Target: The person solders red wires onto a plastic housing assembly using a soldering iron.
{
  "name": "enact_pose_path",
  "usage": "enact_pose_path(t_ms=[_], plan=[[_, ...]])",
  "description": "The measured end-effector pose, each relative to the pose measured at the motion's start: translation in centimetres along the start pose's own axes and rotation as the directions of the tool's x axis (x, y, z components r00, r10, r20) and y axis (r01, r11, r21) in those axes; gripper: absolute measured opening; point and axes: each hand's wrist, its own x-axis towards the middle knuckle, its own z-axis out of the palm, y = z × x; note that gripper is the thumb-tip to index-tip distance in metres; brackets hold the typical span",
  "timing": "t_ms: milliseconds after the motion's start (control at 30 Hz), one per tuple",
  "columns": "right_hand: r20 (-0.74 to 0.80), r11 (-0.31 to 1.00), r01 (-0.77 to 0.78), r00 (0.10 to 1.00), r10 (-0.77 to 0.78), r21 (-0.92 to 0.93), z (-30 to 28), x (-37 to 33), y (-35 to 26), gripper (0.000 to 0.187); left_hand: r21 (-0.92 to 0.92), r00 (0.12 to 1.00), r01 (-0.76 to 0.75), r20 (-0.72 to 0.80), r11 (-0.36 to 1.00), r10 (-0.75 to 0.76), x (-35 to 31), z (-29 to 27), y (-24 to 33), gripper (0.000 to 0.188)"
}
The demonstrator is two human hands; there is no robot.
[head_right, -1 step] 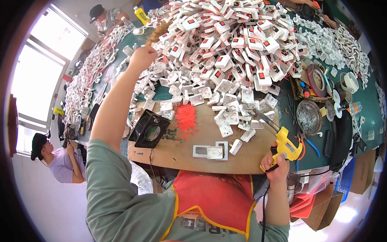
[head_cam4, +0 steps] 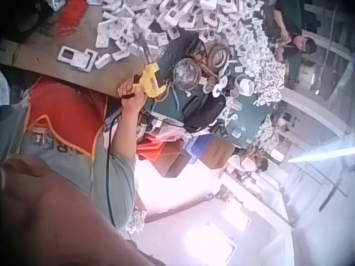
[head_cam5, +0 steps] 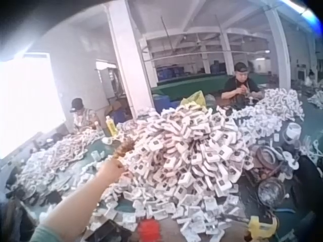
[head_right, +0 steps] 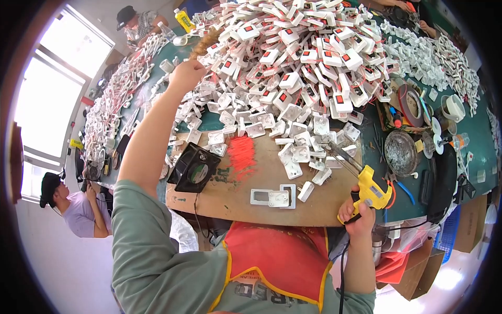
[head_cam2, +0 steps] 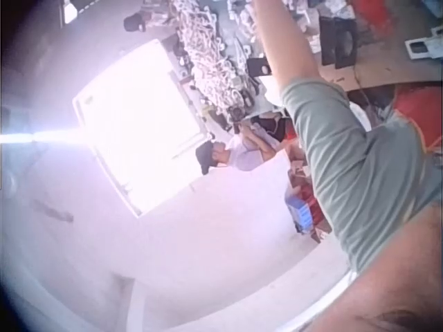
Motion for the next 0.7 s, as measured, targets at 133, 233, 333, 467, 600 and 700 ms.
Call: enact_pose_path(t_ms=[133,233,333,467,600,700], plan=[[0.028,0.997,0.024,0.999,-0.022,-0.07,0.0,0.0,0.2,0.054,-0.035,0.996,-0.048,-0.074,0.998,0.046,1.0,1.2,0.6,0.021],[0.012,0.997,0.025,1.0,-0.024,-0.071,0.1,-0.1,0.1,0.054,-0.022,0.996,-0.061,-0.068,0.998,0.06,1.7,1.6,1.5,0.021],[0.008,0.997,0.025,1.0,-0.024,-0.079,0.4,0.0,0.0,0.054,0.033,0.995,-0.099,-0.017,0.995,0.1,2.8,2.4,1.2,0.022],[-0.008,0.997,0.02,1.0,-0.021,-0.071,0.3,0.0,0.1,0.054,0.012,0.998,-0.069,-0.011,0.998,0.069,3.7,2.2,1.8,0.024],[-0.021,0.998,0.015,1.0,-0.016,-0.053,0.4,-0.1,0.0,0.054,-0.002,0.997,-0.001,0.074,1.0,0.001,4.6,1.6,2.2,0.028],[-0.048,0.999,0.014,0.999,-0.017,-0.047,0.3,-0.2,0.0,0.053,0.086,0.988,0.0,0.156,0.996,-0.014,5.0,1.7,3.1,0.033]])
